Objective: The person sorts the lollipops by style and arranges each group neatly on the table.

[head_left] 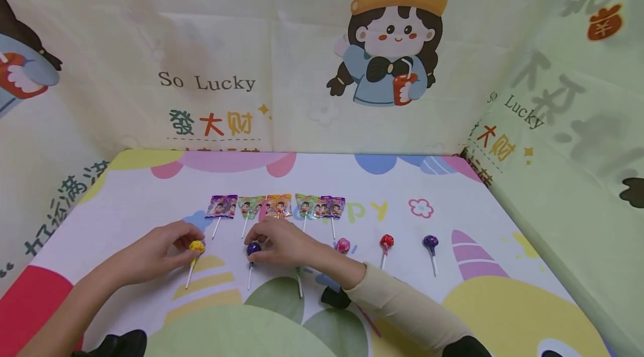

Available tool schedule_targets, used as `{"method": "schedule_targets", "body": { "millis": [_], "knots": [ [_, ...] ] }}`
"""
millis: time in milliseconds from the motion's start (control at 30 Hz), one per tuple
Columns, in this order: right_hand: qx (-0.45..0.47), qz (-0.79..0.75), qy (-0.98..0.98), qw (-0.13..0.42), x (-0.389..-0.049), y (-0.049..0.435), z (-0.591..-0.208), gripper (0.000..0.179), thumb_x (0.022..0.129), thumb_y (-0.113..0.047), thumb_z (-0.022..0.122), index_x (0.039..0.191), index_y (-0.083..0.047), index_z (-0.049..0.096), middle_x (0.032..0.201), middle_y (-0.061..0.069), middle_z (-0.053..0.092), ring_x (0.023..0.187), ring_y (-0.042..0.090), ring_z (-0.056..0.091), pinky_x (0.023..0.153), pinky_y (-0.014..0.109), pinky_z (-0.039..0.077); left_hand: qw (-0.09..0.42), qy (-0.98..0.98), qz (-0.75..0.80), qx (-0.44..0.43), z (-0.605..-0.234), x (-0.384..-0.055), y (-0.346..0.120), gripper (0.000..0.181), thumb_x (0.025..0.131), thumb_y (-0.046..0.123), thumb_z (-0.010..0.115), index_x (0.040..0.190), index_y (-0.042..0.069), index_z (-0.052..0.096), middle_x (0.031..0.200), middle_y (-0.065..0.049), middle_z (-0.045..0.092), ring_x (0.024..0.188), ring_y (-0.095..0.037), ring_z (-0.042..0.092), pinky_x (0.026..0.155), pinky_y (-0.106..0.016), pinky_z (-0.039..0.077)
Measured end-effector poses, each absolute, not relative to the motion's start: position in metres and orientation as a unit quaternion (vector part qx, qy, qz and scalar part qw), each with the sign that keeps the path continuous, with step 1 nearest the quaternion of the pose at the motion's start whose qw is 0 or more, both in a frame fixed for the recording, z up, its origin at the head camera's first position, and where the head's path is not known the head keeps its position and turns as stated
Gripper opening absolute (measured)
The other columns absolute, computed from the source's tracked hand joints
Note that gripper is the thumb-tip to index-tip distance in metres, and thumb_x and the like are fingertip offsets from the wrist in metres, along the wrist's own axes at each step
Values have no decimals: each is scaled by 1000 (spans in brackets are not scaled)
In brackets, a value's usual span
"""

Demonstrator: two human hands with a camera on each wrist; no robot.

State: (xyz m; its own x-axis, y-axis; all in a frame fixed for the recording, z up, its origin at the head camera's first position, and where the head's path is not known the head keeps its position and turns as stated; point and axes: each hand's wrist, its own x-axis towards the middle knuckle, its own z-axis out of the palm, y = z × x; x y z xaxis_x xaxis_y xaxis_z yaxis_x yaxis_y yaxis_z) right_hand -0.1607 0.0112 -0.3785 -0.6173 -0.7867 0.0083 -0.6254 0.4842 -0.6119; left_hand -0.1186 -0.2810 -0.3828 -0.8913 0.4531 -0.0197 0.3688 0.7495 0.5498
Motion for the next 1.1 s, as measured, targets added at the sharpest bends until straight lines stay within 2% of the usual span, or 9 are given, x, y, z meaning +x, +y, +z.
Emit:
{"method": "schedule_targets", "body": {
  "millis": [200,567,800,1100],
  "knots": [
    [-404,-288,857,143,-161,9,-381,21,92,-16,78,111,-10,72,106,-4,71,92,0,62,84,11,49,74,930,281,227,-383,-121,-277,23,90,23,78,109,14,69,96,10,62,86,-1,54,77,-22,55],
    [-393,-283,862,148,-162,6,-382,18,93,-15,77,109,-12,70,102,-6,70,89,-1,60,83,11,49,69,915,296,266,-382,-125,-265,19,92,22,77,106,13,68,96,10,62,86,-1,55,75,-24,54],
    [-384,-284,865,155,-162,5,-382,16,93,-14,77,107,-13,69,100,-7,69,86,-3,59,80,9,49,89,916,294,257,-384,-124,-264,18,93,22,76,107,14,68,95,11,62,85,-1,54,76,-24,54],
    [-379,-310,855,170,-164,3,-384,17,90,-12,79,103,-12,69,93,-9,69,81,-6,60,77,9,49,80,916,293,262,-386,-125,-265,18,91,22,78,105,15,68,94,11,61,84,0,54,74,-24,54]
  ]
}}
